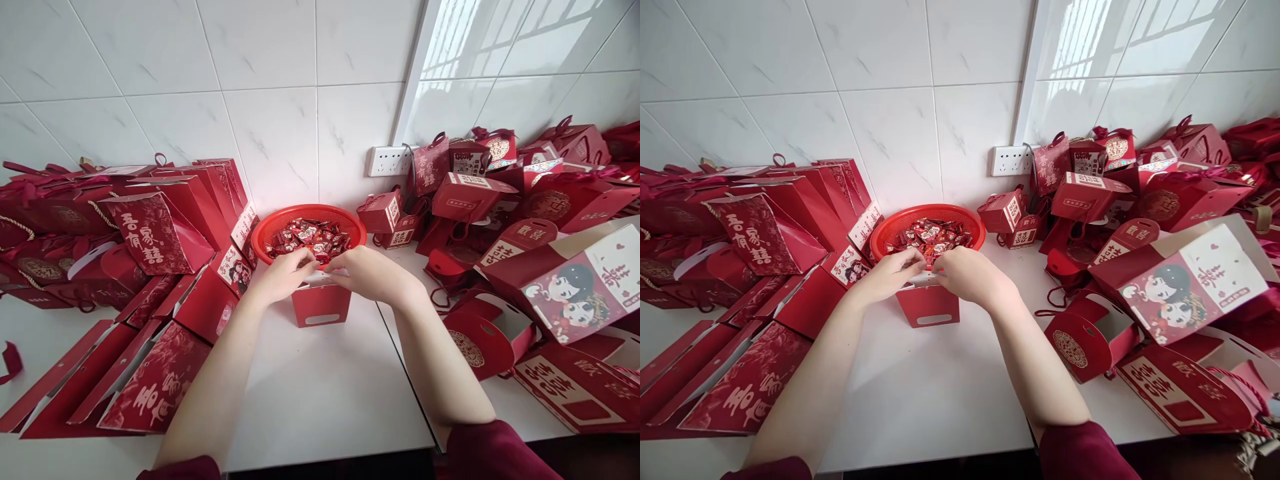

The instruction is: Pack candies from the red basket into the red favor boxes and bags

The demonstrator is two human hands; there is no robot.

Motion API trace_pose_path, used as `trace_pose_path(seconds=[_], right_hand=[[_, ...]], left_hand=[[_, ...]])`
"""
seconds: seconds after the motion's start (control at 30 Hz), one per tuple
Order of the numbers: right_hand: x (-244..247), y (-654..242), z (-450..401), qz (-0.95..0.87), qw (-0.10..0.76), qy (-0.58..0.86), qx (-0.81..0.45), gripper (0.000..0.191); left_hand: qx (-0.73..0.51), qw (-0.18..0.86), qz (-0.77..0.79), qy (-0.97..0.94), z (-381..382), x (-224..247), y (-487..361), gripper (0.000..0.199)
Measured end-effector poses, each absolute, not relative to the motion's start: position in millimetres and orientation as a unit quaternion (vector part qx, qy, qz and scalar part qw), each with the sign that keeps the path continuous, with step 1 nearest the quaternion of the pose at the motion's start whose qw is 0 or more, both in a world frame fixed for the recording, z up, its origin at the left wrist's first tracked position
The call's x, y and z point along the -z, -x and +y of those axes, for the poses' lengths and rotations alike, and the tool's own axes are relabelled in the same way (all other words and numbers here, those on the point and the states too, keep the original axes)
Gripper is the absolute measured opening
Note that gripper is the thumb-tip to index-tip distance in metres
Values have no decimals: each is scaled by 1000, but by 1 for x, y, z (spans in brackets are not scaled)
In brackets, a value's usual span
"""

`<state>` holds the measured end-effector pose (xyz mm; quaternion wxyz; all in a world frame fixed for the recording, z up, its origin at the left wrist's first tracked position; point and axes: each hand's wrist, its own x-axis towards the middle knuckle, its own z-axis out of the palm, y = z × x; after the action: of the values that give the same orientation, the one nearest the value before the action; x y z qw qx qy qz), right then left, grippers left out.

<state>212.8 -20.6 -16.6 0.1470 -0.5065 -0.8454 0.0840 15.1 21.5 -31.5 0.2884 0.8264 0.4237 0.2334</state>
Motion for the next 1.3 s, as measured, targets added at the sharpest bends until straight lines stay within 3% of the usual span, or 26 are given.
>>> trace_pose_path(seconds=[0.1,0.4,0.6,0.8,0.87,1.07,1.3], right_hand=[[21,-208,-15,-838,126,529,-49,32],[22,-207,-12,-852,119,509,-32,27],[21,-211,-5,-828,122,540,-94,31],[18,-233,-5,-814,137,538,-170,21],[19,-243,-3,-817,153,526,-181,35],[19,-250,1,-835,108,498,-210,33],[18,-239,-2,-818,119,492,-272,33]], left_hand=[[-217,252,432,-838,19,28,-11,33],[-146,180,473,-850,11,28,-19,37],[-136,211,491,-834,14,28,-15,28],[-119,273,409,-863,15,16,2,56],[-115,269,391,-873,15,13,4,54],[-98,247,418,-869,21,18,1,47],[-103,280,387,-873,25,25,-7,64]])
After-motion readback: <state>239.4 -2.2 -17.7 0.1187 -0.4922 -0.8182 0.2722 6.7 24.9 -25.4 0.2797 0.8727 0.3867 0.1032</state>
